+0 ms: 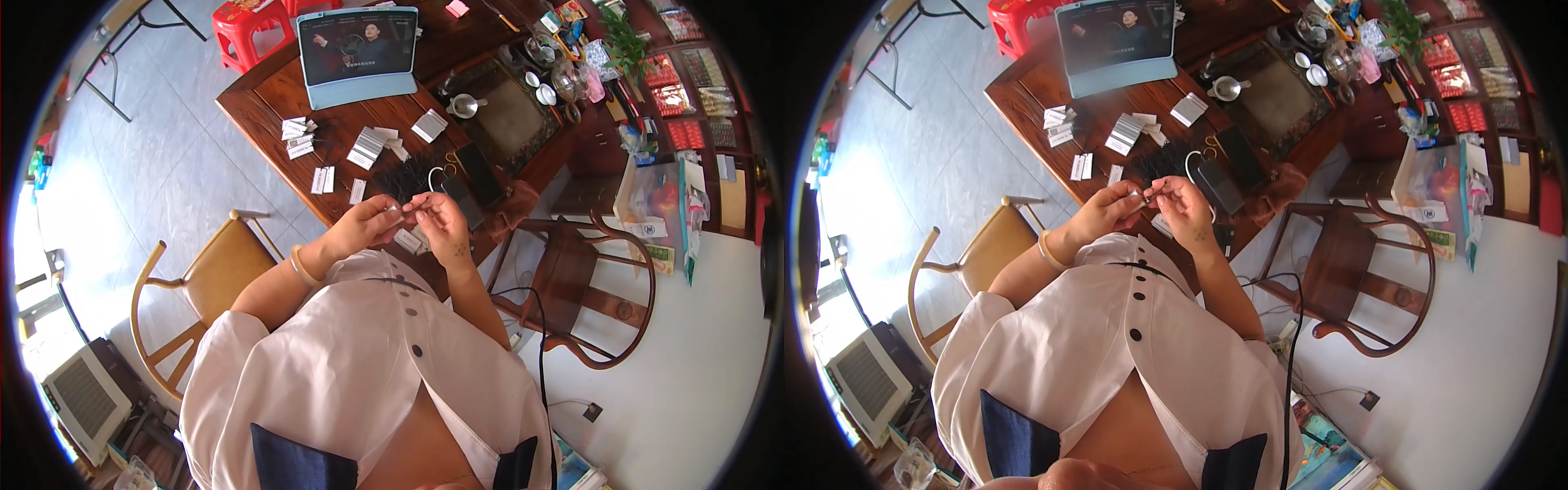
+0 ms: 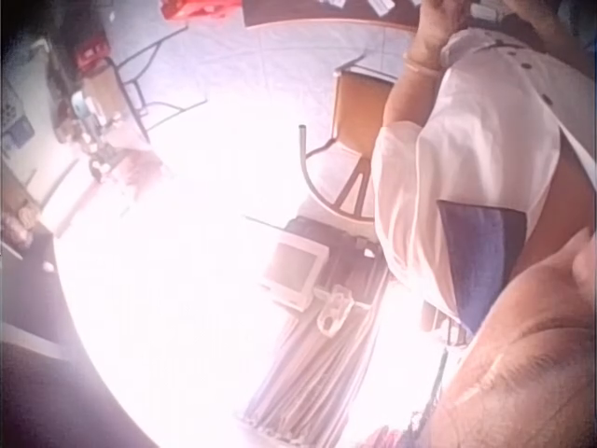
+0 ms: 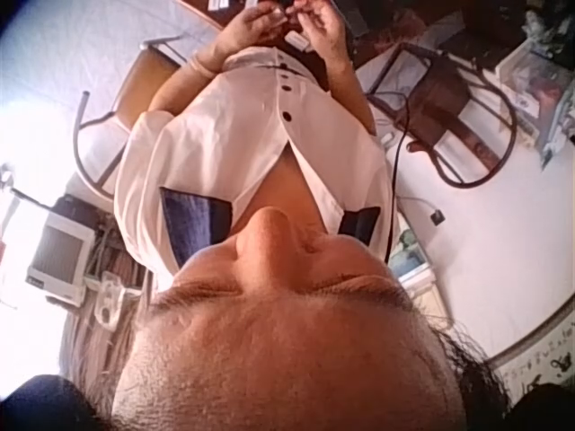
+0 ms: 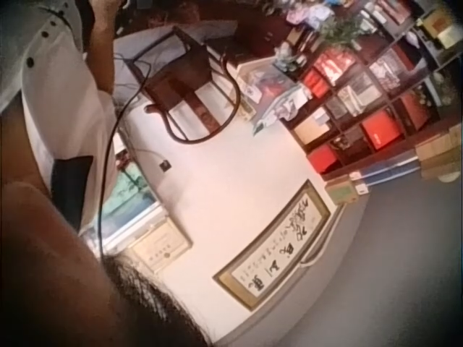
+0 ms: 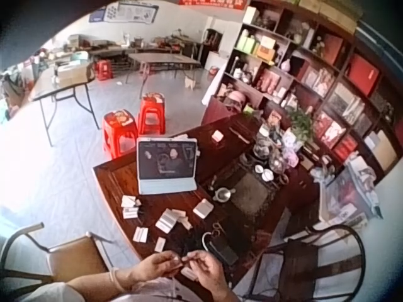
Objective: Attaching white labels to small black elastic bands at a table.
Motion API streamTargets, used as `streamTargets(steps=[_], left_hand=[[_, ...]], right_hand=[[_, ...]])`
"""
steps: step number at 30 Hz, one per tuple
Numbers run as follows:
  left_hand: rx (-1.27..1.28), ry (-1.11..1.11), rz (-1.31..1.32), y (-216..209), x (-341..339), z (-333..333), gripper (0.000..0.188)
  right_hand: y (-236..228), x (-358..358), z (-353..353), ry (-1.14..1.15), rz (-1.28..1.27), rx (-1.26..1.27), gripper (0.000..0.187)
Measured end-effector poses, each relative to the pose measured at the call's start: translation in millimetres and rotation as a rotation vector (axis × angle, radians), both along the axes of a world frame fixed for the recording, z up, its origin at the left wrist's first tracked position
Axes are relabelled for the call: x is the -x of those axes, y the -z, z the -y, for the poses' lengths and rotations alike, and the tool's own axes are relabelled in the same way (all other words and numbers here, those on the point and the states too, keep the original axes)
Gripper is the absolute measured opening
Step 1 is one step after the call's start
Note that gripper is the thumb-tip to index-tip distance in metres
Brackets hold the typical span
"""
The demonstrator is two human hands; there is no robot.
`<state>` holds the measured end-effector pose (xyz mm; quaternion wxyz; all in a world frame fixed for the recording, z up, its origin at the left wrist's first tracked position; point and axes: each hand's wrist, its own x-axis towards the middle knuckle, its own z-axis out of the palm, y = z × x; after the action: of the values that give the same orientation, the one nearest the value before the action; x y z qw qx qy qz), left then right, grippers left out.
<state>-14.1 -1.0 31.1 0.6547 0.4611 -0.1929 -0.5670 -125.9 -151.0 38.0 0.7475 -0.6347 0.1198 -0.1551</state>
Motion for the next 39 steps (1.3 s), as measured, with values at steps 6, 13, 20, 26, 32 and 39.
streamTargets(steps=[6,13,20,26,32,39], left_hand=[[-0.04,0.037,-0.083,-5,1,0,0.016],[-0.074,0.041,-0.114,-4,1,0,0.018],[-0.102,0.07,-0.231,-2,1,0,0.016],[-0.08,0.082,-0.304,0,2,0,0.015],[-0.122,0.065,-0.165,-1,9,2,0.015],[-0.059,0.057,0.057,-4,15,3,0.015]], right_hand=[[5,2,3,-0.037,0.044,0.108,0.026],[-1,4,2,-0.012,0.012,0.289,0.022],[-9,3,5,-0.025,0.041,0.621,0.014],[-4,4,6,-0.012,0.017,0.404,0.018],[-13,2,-2,-0.005,0.003,0.649,0.019],[21,3,11,0.1,0.15,-0.982,0.023]])
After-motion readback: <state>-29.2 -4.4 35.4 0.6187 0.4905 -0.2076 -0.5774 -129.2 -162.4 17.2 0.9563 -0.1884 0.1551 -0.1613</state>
